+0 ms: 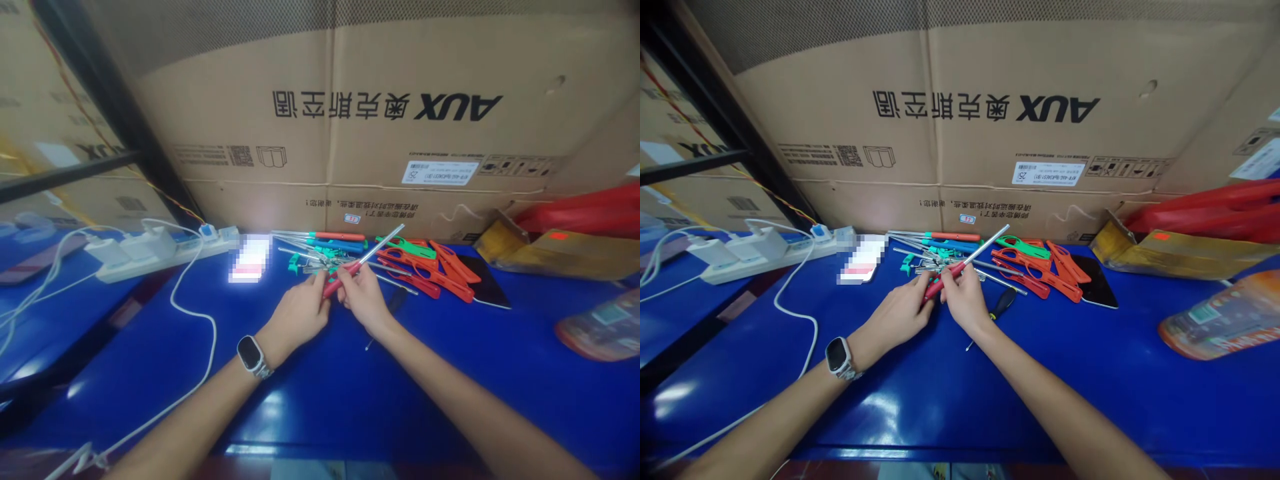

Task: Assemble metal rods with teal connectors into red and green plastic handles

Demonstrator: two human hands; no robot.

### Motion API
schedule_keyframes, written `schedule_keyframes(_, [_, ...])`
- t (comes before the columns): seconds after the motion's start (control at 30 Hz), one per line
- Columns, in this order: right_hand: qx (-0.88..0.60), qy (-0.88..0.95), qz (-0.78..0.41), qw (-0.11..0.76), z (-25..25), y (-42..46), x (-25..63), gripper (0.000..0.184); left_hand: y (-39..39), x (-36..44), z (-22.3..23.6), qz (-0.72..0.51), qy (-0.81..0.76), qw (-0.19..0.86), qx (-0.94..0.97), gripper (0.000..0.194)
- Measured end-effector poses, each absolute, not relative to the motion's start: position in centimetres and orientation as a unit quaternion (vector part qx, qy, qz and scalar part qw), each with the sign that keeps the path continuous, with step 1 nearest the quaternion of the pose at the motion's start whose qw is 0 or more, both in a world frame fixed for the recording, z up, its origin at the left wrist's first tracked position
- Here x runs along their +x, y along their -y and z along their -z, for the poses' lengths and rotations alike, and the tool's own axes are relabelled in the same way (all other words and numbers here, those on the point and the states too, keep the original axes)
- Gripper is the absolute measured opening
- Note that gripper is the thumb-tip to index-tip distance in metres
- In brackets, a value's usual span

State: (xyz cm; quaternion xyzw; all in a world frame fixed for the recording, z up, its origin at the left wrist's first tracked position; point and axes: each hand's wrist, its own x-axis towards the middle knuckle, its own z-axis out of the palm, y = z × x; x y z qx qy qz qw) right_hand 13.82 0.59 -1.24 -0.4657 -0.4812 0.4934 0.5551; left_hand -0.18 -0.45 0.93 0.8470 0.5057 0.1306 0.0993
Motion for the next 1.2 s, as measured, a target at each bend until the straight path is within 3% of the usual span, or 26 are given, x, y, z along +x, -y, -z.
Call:
schedule_keyframes(0.17, [-0.449,0.496,-0.503,0.547,1.0,0.1,12.0,0.031,0.5,-0.2,-1.1,-0.177,-0.507,0.118,0.836,0.048])
schedule_keyframes(0.4, [-0.370,0.546,-0.579,0.480,-0.7,-0.3,14.1,0.029,0.0,-3.5,-2.1,-0.177,-0.528,0.122,0.822,0.038])
schedule_keyframes(0.5, [-0.470,0.618,-0.430,0.461,-0.5,-1.6,15.7,0.023,-1.0,-5.1,-2.6,-0.177,-0.533,0.097,0.822,0.026])
schedule_keyframes(0.63, [-0.548,0.780,-0.114,0.280,-0.5,-2.7,15.6,0.013,-1.8,-6.1,-2.6,-0.175,-0.513,0.112,0.833,0.033])
schedule_keyframes(0.8, [-0.545,0.823,0.010,0.157,-0.3,-3.5,13.2,0.021,-1.8,-6.1,-1.9,-0.175,-0.504,0.111,0.838,0.038])
schedule_keyframes(0.87, [-0.540,0.823,0.000,0.175,-0.1,-3.8,12.8,0.018,-1.7,-6.1,-1.8,-0.177,-0.505,0.113,0.837,0.037])
schedule_keyframes(0.93, [-0.535,0.806,-0.053,0.247,0.1,-4.0,13.4,0.014,-1.8,-6.1,-1.9,-0.184,-0.504,0.122,0.835,0.036])
schedule_keyframes(1.07, [-0.487,0.659,-0.352,0.452,0.2,-4.0,16.4,0.026,-1.8,-6.0,-2.0,-0.191,-0.498,0.146,0.833,0.036])
schedule_keyframes(1.2, [-0.408,0.488,-0.536,0.556,-0.5,-3.9,19.2,0.040,-1.7,-5.6,-1.9,-0.179,-0.486,0.148,0.842,0.038])
